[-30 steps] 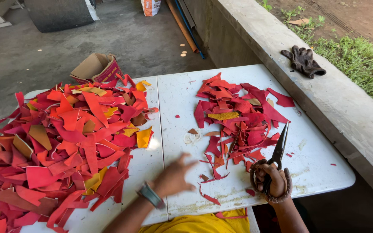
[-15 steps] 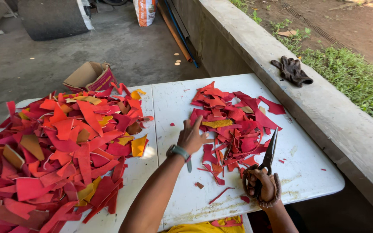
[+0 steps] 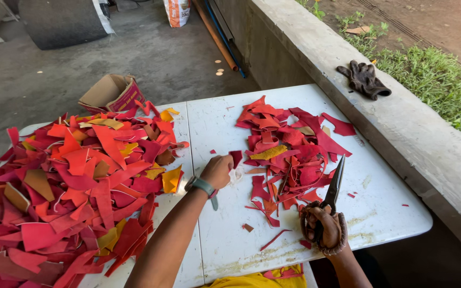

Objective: The person uses scissors to cut red and yellow paper pieces into smaller strips on a white table. The cut pieces accumulate in a pile on the table as the person continues cutting.

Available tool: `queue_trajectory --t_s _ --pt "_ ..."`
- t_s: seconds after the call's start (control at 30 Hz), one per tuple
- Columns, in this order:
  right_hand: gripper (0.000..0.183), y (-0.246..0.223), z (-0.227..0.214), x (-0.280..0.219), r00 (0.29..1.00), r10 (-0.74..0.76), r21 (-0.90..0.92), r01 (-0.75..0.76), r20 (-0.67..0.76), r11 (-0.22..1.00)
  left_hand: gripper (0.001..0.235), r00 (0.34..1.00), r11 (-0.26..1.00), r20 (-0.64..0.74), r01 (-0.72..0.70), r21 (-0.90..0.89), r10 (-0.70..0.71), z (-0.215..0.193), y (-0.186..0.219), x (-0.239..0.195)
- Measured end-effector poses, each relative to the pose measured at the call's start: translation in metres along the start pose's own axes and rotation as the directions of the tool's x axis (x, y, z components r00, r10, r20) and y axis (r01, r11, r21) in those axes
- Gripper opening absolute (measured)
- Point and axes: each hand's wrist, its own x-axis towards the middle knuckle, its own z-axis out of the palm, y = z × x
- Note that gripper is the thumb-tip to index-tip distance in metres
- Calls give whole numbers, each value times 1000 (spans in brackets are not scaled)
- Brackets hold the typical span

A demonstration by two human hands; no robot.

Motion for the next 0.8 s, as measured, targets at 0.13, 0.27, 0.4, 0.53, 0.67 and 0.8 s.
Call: queue_trajectory --t_s 0.13,0.27,0.4,0.53,0.67,0.8 --pt "27 -2 11 -2 995 35 -58 -41 -98 997 30 995 914 14 92 -395 -94 -30 17 -45" --pt "35 -12 33 -9 996 -84 -222 87 22 971 31 977 762 -88 95 -641 -195 -49 48 -80" --pt "37 -16 77 0 968 -239 -354 251 80 901 21 947 854 -240 63 -516 -215 -49 89 -94" --pt "46 -18 123 11 820 -496 -363 571 285 736 15 935 860 -345 -112 -497 -77 -47 134 -108" --pt "21 -19 138 20 929 -361 -267 369 79 890 8 933 847 -357 -229 -480 50 -52 150 -121" --pt "18 -26 126 24 968 -198 177 170 155 970 19 993 731 -115 -56 -680 -31 -62 146 -127"
